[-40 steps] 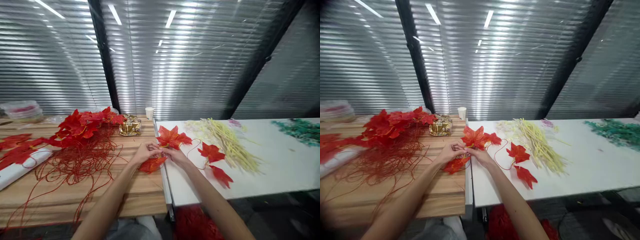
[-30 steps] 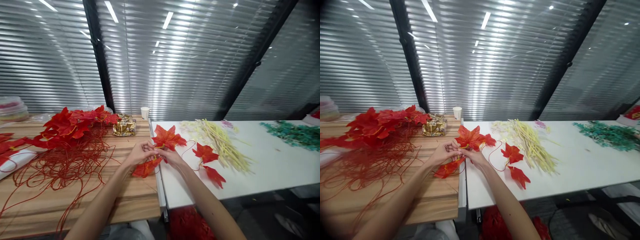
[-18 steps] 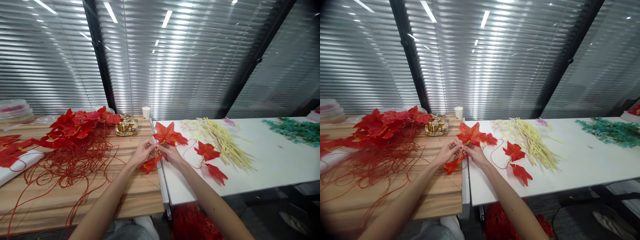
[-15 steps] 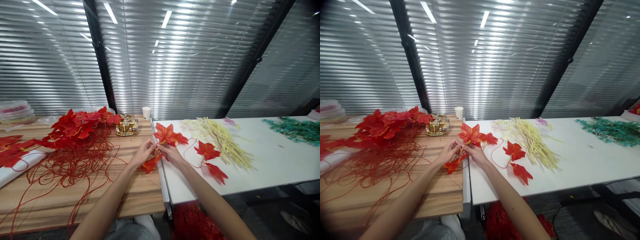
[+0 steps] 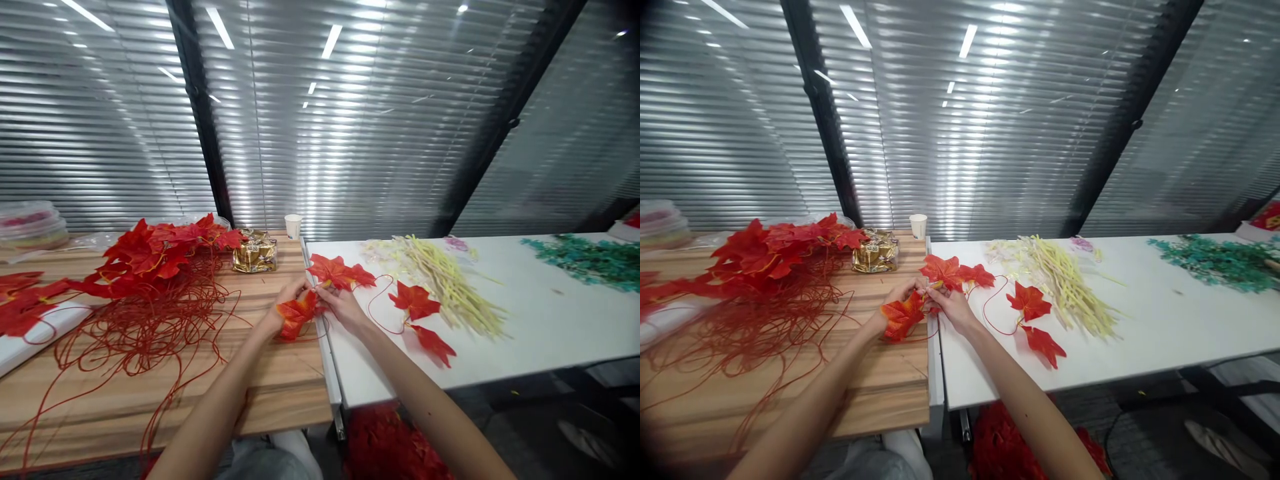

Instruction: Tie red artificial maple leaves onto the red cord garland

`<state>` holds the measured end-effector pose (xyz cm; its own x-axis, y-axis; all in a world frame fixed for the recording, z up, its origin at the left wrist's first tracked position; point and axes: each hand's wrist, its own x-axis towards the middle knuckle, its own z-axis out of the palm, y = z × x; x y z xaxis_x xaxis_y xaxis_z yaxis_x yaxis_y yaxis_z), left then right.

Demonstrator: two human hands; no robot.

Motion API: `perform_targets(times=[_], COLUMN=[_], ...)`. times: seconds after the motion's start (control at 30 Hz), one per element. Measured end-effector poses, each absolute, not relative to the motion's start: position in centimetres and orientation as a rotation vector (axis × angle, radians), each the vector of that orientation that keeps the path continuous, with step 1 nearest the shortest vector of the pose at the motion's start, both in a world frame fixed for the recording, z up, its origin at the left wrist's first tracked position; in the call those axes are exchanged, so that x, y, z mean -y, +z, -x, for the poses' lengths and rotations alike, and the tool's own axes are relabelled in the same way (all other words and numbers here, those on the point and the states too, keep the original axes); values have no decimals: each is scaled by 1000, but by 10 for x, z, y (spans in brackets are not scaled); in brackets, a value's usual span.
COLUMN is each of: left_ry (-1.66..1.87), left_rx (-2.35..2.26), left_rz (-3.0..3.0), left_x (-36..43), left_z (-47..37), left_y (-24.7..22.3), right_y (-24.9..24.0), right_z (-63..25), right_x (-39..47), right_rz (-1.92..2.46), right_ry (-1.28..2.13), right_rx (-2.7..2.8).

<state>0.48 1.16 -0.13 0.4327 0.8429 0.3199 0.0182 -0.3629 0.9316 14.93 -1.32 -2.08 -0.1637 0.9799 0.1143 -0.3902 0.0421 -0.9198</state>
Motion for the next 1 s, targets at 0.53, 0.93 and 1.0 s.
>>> perform_targets(times=[0.53, 0.93, 1.0], left_ry=[1106, 1104, 1067], left_rx=[-777, -829, -787], left_rz=[-1485, -1419, -1411], left_x=[-5, -9, -10], left_z=[-8, -2, -2], left_y=[4, 1, -1], right_y=[-19, -11, -8], right_z=[-156, -157, -156], right_x=[11, 17, 19], right_rz=[797, 812, 820], right_ry=[1369, 1399, 1375], right_rx=[1012, 1216, 1243])
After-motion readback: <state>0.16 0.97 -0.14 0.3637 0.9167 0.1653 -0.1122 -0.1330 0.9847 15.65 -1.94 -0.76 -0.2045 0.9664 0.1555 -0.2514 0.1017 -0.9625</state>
